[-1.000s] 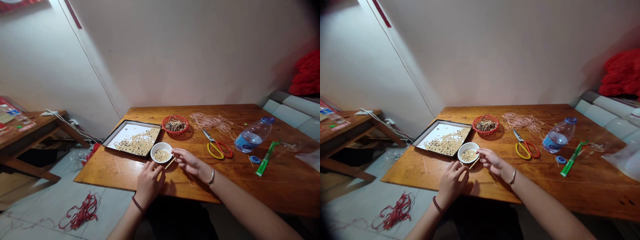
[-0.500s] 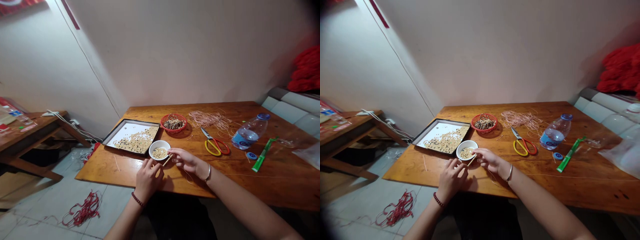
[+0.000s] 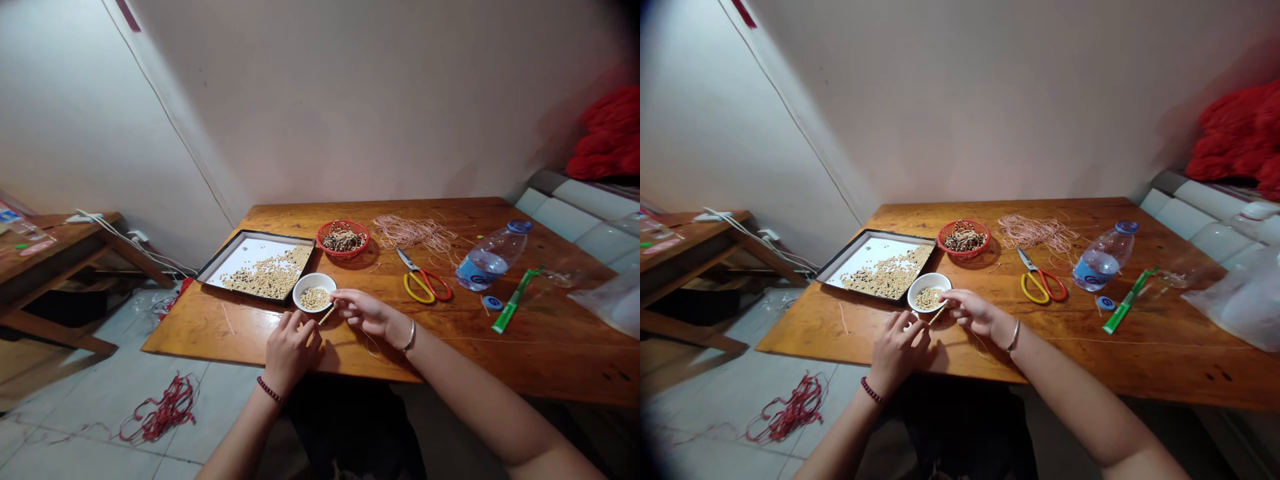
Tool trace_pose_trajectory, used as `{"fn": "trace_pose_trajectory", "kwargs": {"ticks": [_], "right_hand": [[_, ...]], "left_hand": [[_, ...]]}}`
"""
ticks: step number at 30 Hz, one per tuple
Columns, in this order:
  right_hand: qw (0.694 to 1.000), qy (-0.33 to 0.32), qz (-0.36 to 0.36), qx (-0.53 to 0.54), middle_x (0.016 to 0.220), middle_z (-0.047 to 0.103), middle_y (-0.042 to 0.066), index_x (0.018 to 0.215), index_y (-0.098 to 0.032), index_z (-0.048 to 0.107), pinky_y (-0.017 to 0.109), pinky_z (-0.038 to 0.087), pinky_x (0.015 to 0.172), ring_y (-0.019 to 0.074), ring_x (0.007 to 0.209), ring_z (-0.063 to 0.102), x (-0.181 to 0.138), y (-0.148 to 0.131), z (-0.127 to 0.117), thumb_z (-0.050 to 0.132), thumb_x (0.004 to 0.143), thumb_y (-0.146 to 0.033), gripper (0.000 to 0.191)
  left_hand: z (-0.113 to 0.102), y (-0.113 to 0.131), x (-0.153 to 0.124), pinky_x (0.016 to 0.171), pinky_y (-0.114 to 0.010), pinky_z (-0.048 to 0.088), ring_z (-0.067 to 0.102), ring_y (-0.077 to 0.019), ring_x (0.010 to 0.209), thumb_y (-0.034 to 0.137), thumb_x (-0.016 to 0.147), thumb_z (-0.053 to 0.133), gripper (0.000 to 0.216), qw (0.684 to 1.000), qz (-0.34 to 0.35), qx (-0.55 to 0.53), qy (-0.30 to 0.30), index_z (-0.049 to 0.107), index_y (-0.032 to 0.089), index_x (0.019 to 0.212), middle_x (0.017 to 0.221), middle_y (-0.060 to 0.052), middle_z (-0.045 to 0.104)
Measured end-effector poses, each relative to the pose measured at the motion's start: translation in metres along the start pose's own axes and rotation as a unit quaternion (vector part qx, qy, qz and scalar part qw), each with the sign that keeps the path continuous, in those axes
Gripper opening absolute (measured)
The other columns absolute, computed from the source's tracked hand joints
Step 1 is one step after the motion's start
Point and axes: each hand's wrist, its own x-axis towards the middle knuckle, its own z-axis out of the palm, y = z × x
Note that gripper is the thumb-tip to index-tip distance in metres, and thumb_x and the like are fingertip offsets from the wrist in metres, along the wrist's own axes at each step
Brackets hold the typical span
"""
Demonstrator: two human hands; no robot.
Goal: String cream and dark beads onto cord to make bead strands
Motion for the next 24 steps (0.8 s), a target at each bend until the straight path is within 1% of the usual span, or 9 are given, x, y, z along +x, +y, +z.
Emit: {"fn": "trace_pose_trajectory", "kwargs": {"ticks": [5, 9, 13, 19, 24], "right_hand": [[1.0, 0.008, 0.005, -0.007, 0.05, 0.035, -0.009, 0.078, -0.013, 0.058, 0.016, 0.004, 0.037, 0.0007, 0.04, 0.017, -0.001, -0.002, 0.003, 0.07, 0.07, -0.026, 0.02], [1.0, 0.011, -0.002, -0.002, 0.05, 0.034, -0.01, 0.078, -0.013, 0.057, 0.016, 0.004, 0.038, 0.0008, 0.041, 0.017, -0.002, -0.002, 0.004, 0.071, 0.069, -0.026, 0.021], [1.0, 0.011, -0.009, -0.007, 0.052, 0.036, -0.009, 0.08, -0.012, 0.058, 0.015, 0.004, 0.038, 0.0006, 0.041, 0.02, -0.003, -0.002, 0.005, 0.071, 0.069, -0.025, 0.022], [0.999, 0.046, -0.008, -0.02, 0.055, 0.042, -0.007, 0.078, -0.013, 0.059, 0.016, 0.006, 0.038, 0.0008, 0.041, 0.025, -0.003, -0.001, 0.008, 0.071, 0.068, -0.025, 0.02], [0.999, 0.021, -0.021, -0.038, 0.054, 0.038, -0.008, 0.079, -0.015, 0.059, 0.016, 0.007, 0.039, 0.001, 0.042, 0.021, -0.002, 0.002, 0.005, 0.073, 0.069, -0.03, 0.023]], "left_hand": [[0.003, 0.002, -0.001, 0.078, -0.034, 0.043, 0.051, -0.0204, 0.082, 0.018, 0.079, 0.056, 0.007, 1.0, -0.019, -0.022, 0.008, 0.062, 0.022, 0.078, 0.086, -0.006, 0.058], [0.005, 0.003, 0.001, 0.077, -0.033, 0.042, 0.051, -0.0202, 0.082, 0.018, 0.08, 0.057, 0.008, 0.998, -0.041, -0.043, 0.012, 0.063, 0.023, 0.078, 0.085, -0.005, 0.058], [0.006, 0.005, 0.001, 0.077, -0.032, 0.043, 0.051, -0.0204, 0.084, 0.019, 0.079, 0.058, 0.006, 0.997, -0.048, -0.062, 0.006, 0.063, 0.023, 0.078, 0.085, -0.004, 0.058], [0.006, 0.009, 0.002, 0.076, -0.032, 0.043, 0.051, -0.0205, 0.087, 0.02, 0.08, 0.058, 0.006, 0.996, -0.053, -0.073, 0.006, 0.063, 0.023, 0.077, 0.087, -0.004, 0.058], [0.004, 0.013, 0.004, 0.074, -0.031, 0.043, 0.051, -0.0201, 0.085, 0.019, 0.081, 0.057, 0.008, 0.995, -0.051, -0.083, 0.0, 0.063, 0.022, 0.076, 0.083, -0.005, 0.056]]}}
